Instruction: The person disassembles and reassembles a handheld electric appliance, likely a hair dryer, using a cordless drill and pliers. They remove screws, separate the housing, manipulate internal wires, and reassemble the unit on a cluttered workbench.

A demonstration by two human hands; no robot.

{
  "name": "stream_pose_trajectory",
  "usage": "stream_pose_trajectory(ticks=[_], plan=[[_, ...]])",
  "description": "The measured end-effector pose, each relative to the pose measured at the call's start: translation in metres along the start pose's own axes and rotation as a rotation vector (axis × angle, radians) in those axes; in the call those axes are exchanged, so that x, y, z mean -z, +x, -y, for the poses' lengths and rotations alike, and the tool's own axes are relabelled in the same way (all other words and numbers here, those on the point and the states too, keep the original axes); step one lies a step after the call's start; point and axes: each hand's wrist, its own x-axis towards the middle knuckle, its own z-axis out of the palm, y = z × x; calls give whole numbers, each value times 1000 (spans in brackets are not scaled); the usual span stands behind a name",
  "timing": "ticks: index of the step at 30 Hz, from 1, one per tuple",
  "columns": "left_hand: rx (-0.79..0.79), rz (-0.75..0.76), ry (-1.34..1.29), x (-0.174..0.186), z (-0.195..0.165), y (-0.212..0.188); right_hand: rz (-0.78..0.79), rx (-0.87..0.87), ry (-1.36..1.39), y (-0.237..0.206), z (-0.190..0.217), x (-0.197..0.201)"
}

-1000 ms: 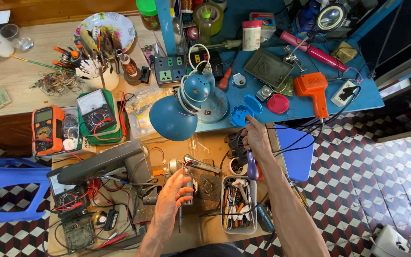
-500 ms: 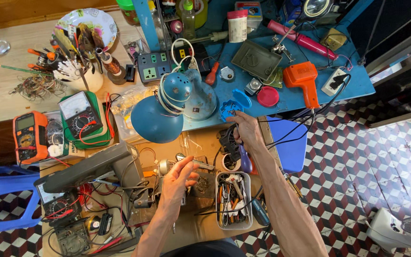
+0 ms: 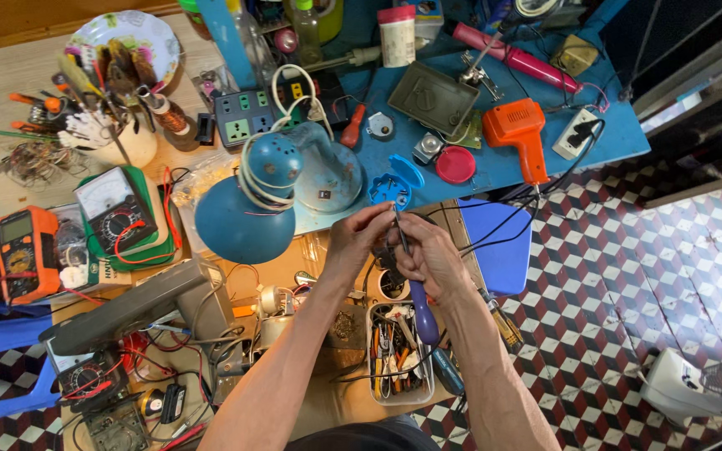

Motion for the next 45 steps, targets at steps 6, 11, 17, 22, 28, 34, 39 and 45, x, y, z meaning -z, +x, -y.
stream_pose_trajectory(ticks=[6,11,17,22,28,34,39,45], plan=[[-127,-133,108,1,25,19,-138,8,49,-38,-12,22],[-329,-80,529,9,42,63,-464,-3,62,-115,-48,88],[-358,-170,669,8,58,45,-562,-353,-172,-126,-153,149],[-364,-127,617,3,56,-26,-419,-53,-424,-69,-202,150],[-223,-196,455,42,32,-111,-833,119,-621,-130,-204,187],[-146,-530,341,130,23,-151,-861,4,-106,-93,-219,244],[-183,-482,826,141,26,-189,-863,-60,-283,-61,-222,225],[-412,-186,1202,146,16,-206,-981,-36,-3,-77,-211,212]])
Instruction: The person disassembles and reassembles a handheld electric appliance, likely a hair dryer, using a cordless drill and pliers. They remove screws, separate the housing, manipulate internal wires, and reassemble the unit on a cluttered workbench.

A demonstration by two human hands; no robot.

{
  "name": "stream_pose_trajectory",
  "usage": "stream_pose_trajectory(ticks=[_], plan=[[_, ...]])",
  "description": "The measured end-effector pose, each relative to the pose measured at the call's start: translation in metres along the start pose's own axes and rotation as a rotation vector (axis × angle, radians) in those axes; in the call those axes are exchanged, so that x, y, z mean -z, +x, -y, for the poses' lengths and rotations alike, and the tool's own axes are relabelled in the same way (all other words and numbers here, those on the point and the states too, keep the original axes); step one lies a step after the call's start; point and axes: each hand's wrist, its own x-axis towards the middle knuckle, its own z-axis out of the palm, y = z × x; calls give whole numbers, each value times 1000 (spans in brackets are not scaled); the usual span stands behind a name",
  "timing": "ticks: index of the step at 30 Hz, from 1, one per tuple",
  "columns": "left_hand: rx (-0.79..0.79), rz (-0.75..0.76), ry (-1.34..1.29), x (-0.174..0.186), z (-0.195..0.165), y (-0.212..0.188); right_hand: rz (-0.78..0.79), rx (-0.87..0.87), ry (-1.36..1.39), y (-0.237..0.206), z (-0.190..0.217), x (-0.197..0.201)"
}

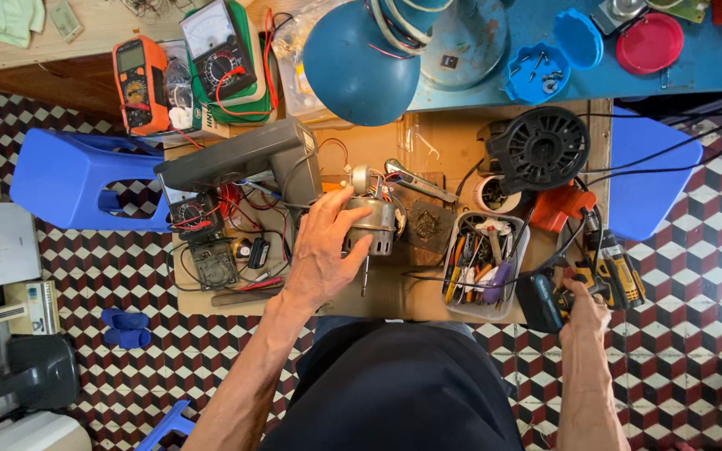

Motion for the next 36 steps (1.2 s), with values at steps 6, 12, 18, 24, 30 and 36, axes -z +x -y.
stream_pose_trajectory(ticks=[6,12,18,24,30,36], plan=[[-195,164,28,-6,10,7,-122,63,114,-38,0,38],[-323,236,59,-17,24,12,-235,472,90,-121,-21,88],[-431,374,-10,-20,45,23,-264,670,89,-218,-64,157],[-680,507,16,-22,66,42,167,446,330,-312,-81,167],[-860,768,68,-30,65,71,74,293,554,-354,-133,19],[-775,971,-74,-32,61,80,70,163,573,-376,-138,-49]])
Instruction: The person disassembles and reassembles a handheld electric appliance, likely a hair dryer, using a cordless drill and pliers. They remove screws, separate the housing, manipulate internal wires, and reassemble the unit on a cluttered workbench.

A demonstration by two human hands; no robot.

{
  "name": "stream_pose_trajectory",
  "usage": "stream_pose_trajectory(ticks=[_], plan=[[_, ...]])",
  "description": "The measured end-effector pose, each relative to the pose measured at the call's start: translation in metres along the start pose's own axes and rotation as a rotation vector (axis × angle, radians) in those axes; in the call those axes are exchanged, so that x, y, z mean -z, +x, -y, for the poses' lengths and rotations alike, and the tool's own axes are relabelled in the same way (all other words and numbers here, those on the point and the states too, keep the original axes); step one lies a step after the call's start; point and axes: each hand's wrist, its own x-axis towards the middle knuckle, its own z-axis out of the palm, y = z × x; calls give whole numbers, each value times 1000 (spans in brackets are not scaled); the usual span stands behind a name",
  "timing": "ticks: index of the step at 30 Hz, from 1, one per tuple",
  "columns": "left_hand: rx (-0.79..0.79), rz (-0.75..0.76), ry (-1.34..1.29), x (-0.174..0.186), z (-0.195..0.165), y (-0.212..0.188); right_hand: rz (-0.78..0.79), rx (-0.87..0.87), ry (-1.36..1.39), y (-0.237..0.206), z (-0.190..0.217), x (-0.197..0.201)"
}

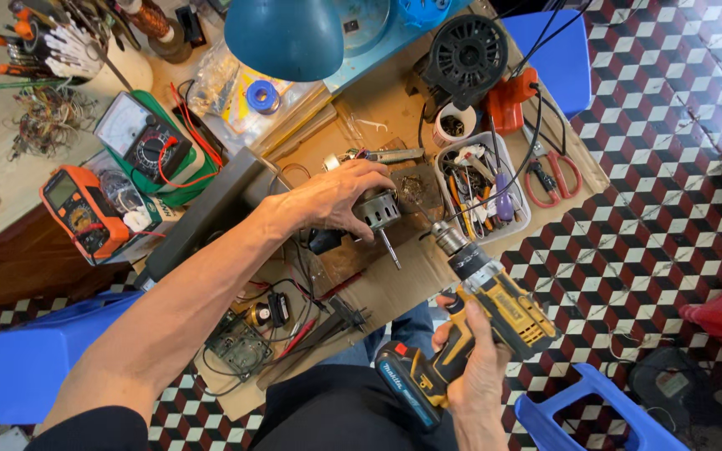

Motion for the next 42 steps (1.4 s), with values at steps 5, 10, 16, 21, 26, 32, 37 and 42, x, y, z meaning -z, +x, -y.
stream_pose_trajectory(ticks=[5,10,16,21,26,32,37,42], plan=[[22,-7,-15,-4,-1,-5,-52,-20,-12,-8,-13,-2],[55,-15,-61,-5,0,-6,6,-21,21,-13,-22,-5],[-10,-60,-45,-10,3,-7,8,-5,42,-11,-31,-8],[22,-37,-90,-12,5,-8,9,-11,57,-15,-34,-5],[-10,-57,-89,-14,7,-10,6,-9,54,-18,-38,-4],[-11,-57,-72,-17,7,-10,-2,-35,92,-16,-40,-4],[30,-36,-95,-16,6,-11,11,-47,85,-20,-39,-3],[2,-46,-83,-17,6,-11,15,-30,79,-20,-39,-1]])
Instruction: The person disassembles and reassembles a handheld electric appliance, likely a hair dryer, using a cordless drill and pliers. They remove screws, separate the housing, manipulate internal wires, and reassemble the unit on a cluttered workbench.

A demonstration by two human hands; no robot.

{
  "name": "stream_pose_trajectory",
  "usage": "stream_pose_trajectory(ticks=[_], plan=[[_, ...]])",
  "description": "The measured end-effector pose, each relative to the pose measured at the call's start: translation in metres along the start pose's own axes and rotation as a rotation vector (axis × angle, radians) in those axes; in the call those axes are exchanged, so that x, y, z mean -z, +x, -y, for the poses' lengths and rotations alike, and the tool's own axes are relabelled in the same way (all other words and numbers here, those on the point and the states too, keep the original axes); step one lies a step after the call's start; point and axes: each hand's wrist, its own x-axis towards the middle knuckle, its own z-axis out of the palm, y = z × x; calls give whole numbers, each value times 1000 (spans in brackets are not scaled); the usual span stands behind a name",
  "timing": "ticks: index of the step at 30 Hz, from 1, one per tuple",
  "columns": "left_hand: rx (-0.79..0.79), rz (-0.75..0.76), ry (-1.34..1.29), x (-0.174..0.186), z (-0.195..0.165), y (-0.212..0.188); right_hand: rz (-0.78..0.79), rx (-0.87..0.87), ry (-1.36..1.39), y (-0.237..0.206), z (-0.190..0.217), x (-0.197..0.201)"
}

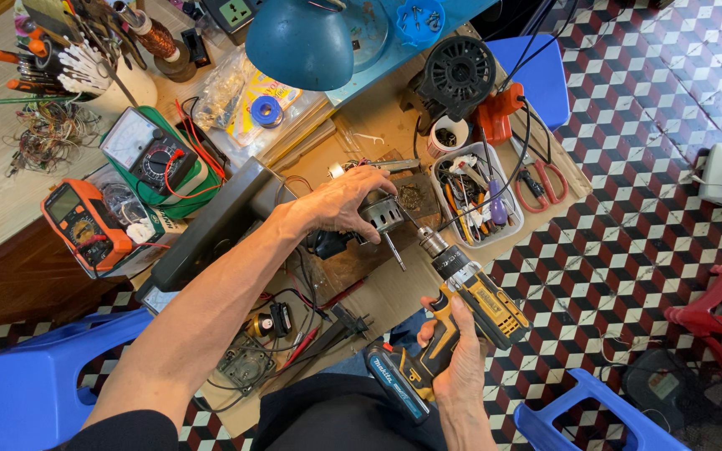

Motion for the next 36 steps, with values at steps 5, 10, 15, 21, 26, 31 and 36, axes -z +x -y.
stream_pose_trajectory(ticks=[5,10,15,21,26,31,36], plan=[[5,-6,-1,-2,0,-1,6,-17,18,1,-3,3],[10,0,1,-2,0,-2,10,-38,25,2,-5,5],[-29,-22,7,-3,0,-2,18,-61,55,2,-10,1],[0,-10,4,-3,5,-1,12,-75,72,0,-9,-1],[-27,-30,2,-8,9,0,-10,-69,65,2,-8,2],[-9,-30,-4,-9,12,0,-22,-82,60,5,-11,3],[-42,-51,-4,-10,12,-1,-1,-91,67,5,-12,6]])
